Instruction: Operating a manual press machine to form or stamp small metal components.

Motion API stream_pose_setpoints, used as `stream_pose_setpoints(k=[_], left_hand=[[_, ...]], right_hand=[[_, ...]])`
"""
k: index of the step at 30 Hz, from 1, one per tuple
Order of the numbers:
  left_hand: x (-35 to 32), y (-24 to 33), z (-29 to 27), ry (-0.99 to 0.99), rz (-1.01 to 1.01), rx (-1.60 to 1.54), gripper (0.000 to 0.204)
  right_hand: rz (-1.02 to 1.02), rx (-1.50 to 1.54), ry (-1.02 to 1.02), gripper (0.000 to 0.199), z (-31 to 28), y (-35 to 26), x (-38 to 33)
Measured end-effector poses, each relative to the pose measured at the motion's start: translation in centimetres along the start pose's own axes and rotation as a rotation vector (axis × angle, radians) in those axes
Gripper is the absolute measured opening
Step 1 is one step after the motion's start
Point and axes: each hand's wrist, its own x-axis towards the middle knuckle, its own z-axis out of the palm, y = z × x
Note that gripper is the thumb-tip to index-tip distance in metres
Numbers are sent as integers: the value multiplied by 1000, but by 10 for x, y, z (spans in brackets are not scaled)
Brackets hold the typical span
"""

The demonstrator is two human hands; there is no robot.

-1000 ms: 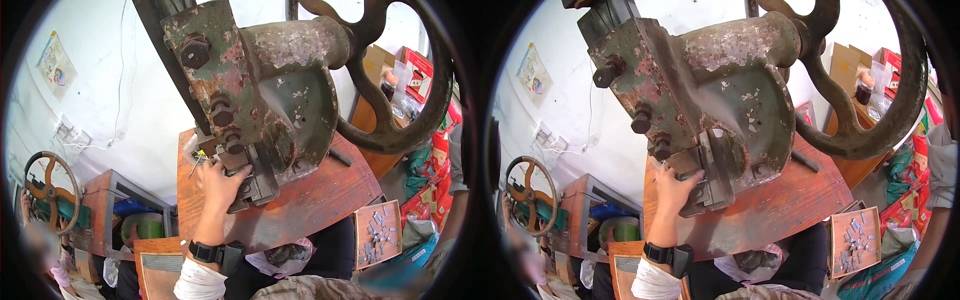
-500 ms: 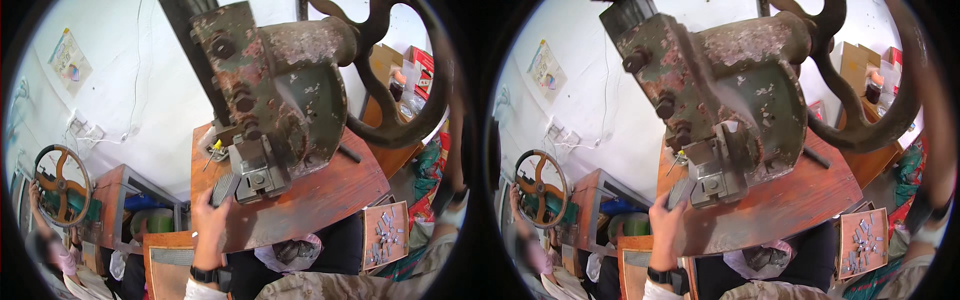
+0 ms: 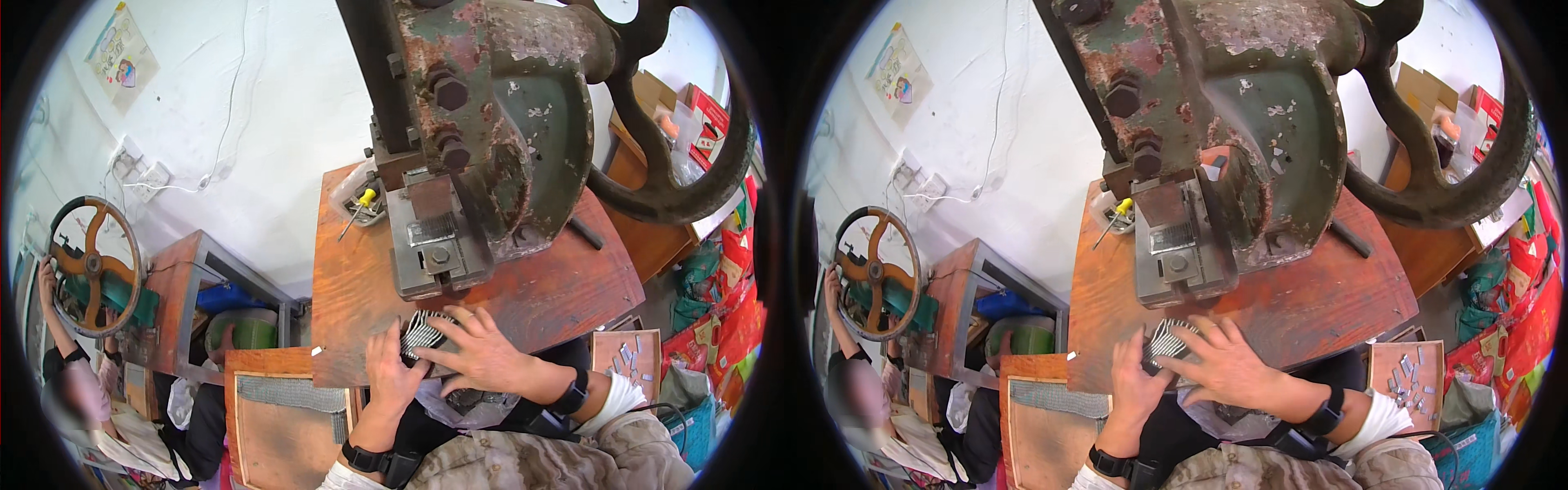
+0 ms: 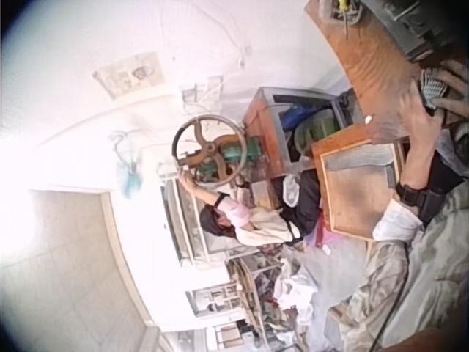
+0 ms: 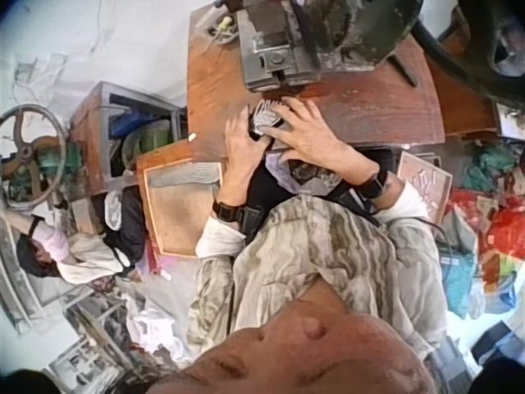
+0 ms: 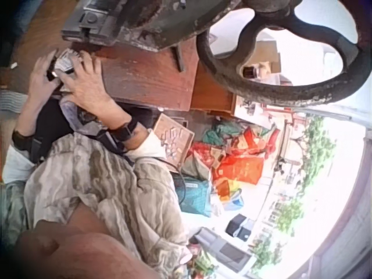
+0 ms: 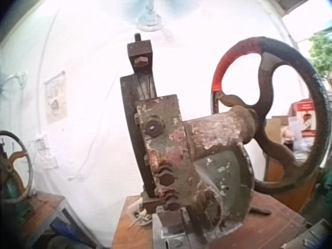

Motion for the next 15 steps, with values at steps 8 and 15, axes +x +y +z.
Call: stream_pose_setpoints(k=[8,15], left_hand=[[1,1,-4,-17,-25,-19,66],[2,11,-5,-24,-208,-171,70]], right_hand=[[111,-84,-28,78,3,2,12],[141,-81,70,85,16,14,22]])
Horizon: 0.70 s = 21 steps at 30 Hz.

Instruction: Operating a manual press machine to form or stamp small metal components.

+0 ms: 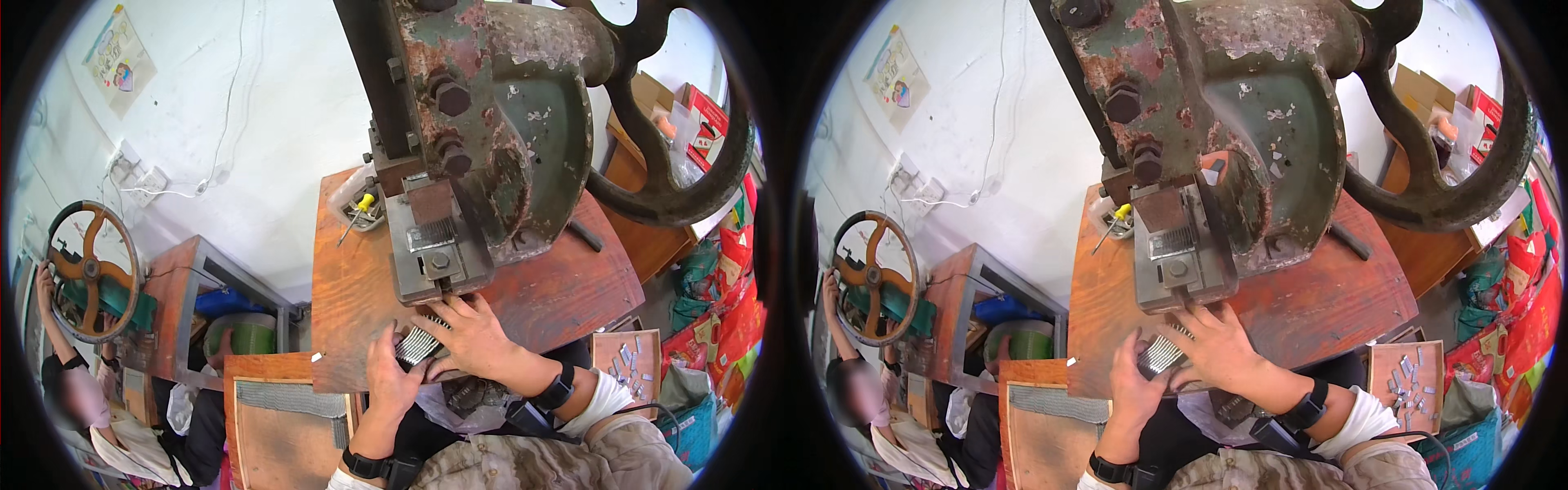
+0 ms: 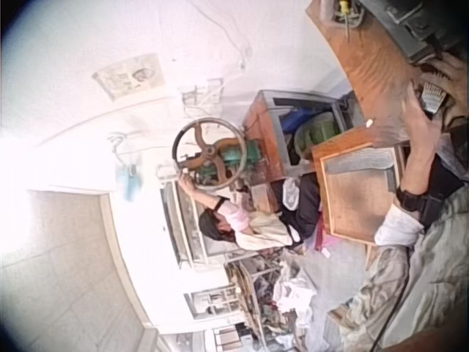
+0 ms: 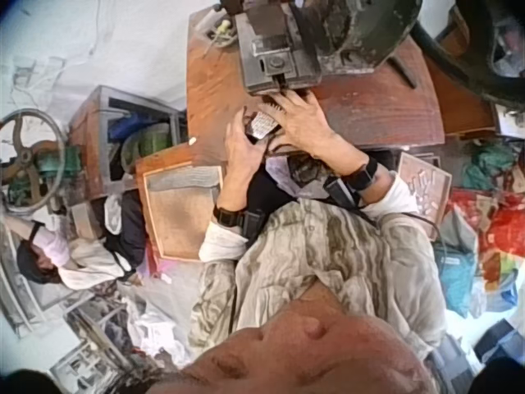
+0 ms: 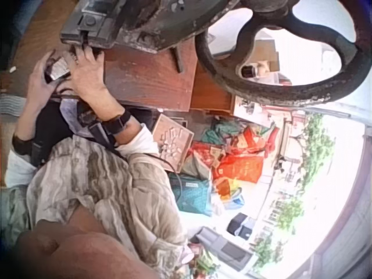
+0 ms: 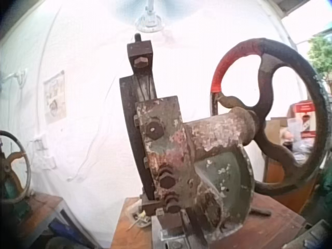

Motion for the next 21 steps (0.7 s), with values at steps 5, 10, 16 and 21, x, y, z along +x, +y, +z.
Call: stream_pose_setpoints(k=[5,10,16,21], left_hand=[[0,-5,-6,-87,60,75,72],[6,17,6,-17,178,529,67],[17,12,26,75,314,655,60],[23,-2,19,135,419,443,46]], right_hand=[[125,-98,-21,89,-13,-6,-12],[135,127,55,85,-8,10,-31],[146,423,221,69,-7,21,-36],[121,456,271,65,-7,19,-35]])
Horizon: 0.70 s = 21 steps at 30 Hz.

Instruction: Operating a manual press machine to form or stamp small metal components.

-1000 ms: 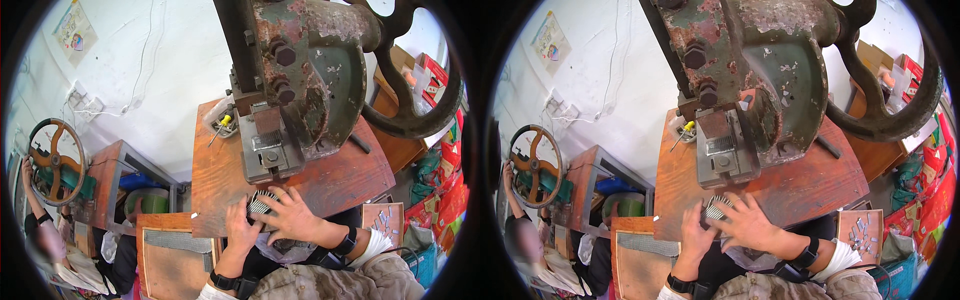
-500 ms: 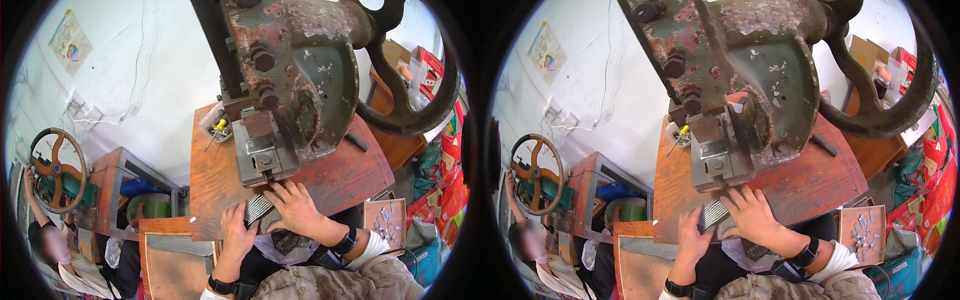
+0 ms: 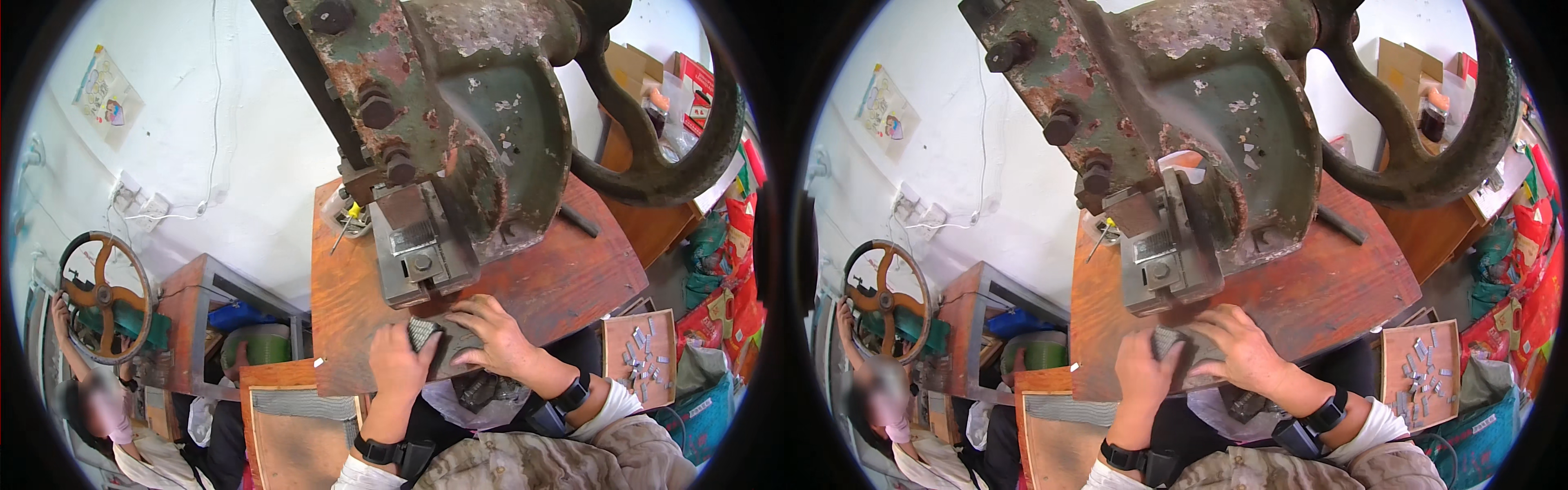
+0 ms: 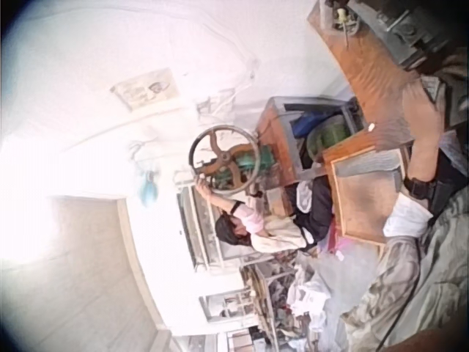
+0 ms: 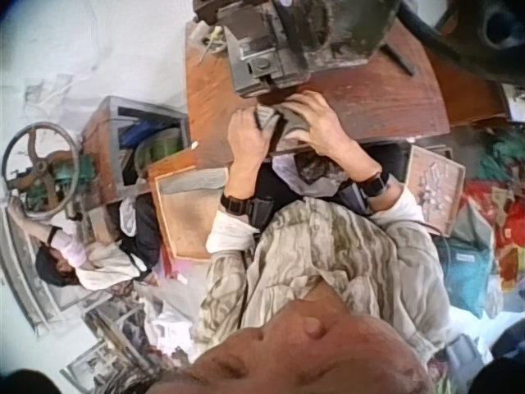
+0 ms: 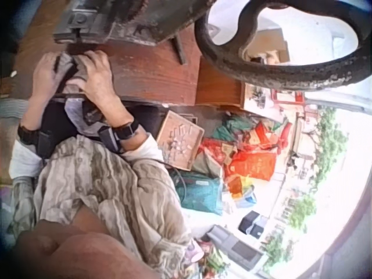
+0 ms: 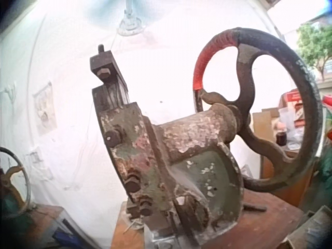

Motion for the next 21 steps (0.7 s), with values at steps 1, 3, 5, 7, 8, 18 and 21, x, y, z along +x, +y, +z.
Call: stream_pose_setpoints(k=[1,3,5,7,8,18,21], left_hand=[[-3,-1,-8,3,-1,12,46],[-9,2,-37,47,-909,-1268,42],[-6,1,-51,95,-1054,-1547,51],[-12,-5,-63,66,-1191,-2002,56],[-16,-4,-65,86,-1240,-1994,55],[-67,5,-53,-34,-1337,-2149,57],[-86,6,-41,-179,-1317,-2177,60]], right_hand=[[5,7,18,63,-1,-1,0],[0,17,27,63,-1,3,-2],[-7,30,27,62,-3,3,-3],[1,-6,0,62,-5,2,-3],[-4,1,-5,61,-4,3,-4],[2,31,1,57,-2,8,-6],[-45,60,-17,48,-17,8,-8]])
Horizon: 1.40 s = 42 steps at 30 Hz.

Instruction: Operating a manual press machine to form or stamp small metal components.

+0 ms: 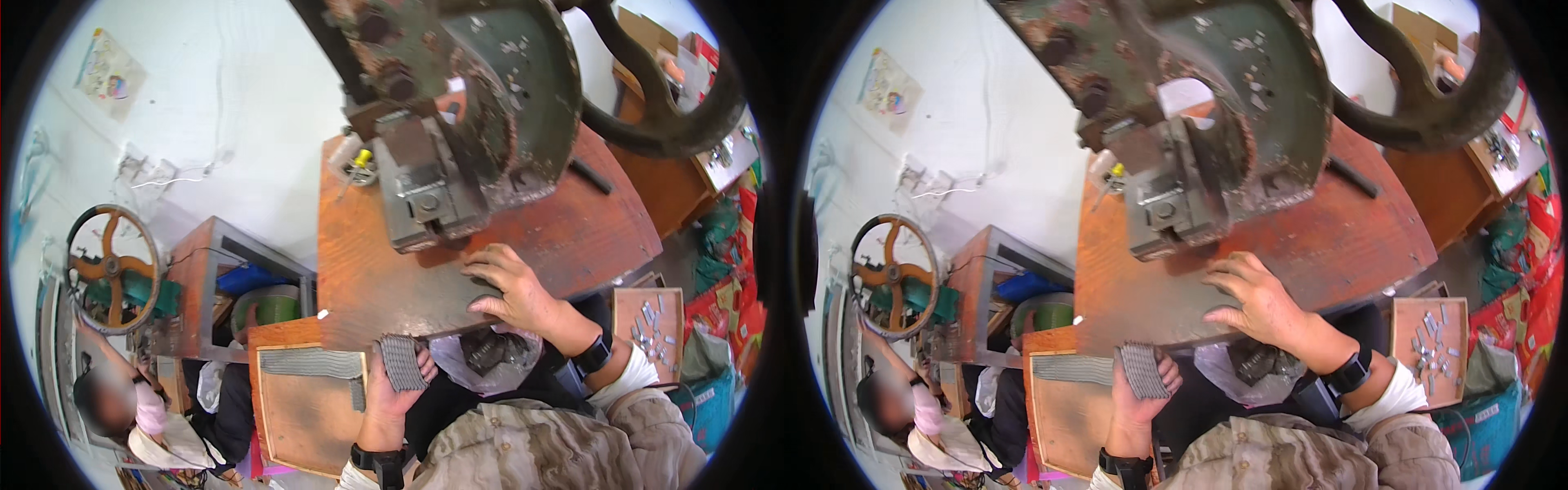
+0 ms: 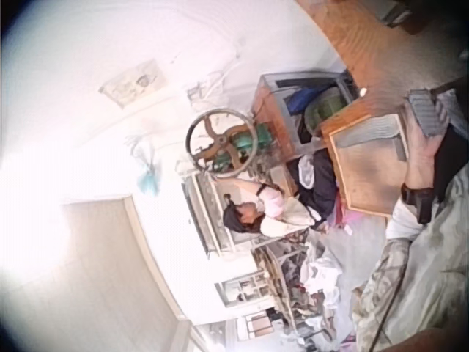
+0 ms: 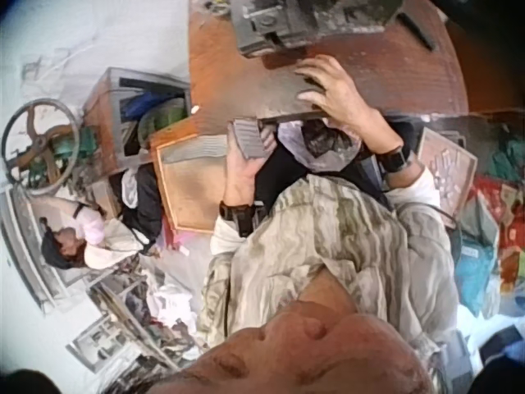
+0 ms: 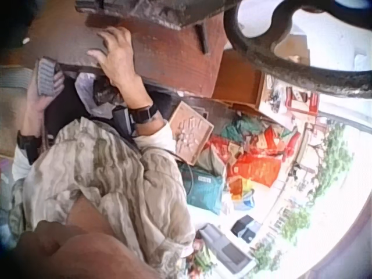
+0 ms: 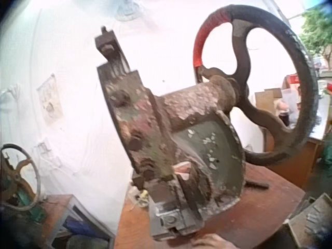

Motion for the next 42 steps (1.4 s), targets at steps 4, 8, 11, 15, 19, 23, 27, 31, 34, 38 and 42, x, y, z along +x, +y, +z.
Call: stream_pose_setpoints(k=[4,8,11,15,19,23,27,31,34,38,42], left_hand=[[-1,-35,-16,252,-115,757,44],[42,-77,-106,247,5,1566,55],[36,-62,-143,421,398,1846,49],[-38,1,-208,1102,655,1838,50],[-65,17,-255,1300,309,2120,53],[-70,21,-237,1095,543,2030,40],[-76,51,-247,1096,592,1819,40],[-78,134,-291,1338,626,1741,44],[-77,216,-326,1422,525,1687,47],[-65,277,-333,1502,477,1901,54],[-56,301,-332,1573,240,1865,57]], right_hand=[[18,-122,42,42,-36,-2,-12],[155,-161,58,37,-36,6,-28],[104,-249,44,36,-43,3,-33],[123,-234,23,36,-36,0,-32],[137,-336,38,33,-27,-7,-26],[153,-380,60,31,-23,-3,-24],[170,-385,52,28,-20,-1,-25],[215,-398,28,26,-20,5,-33],[184,-422,32,23,-23,14,-40],[196,-509,34,20,-23,15,-43],[218,-549,10,19,-24,16,-44]])
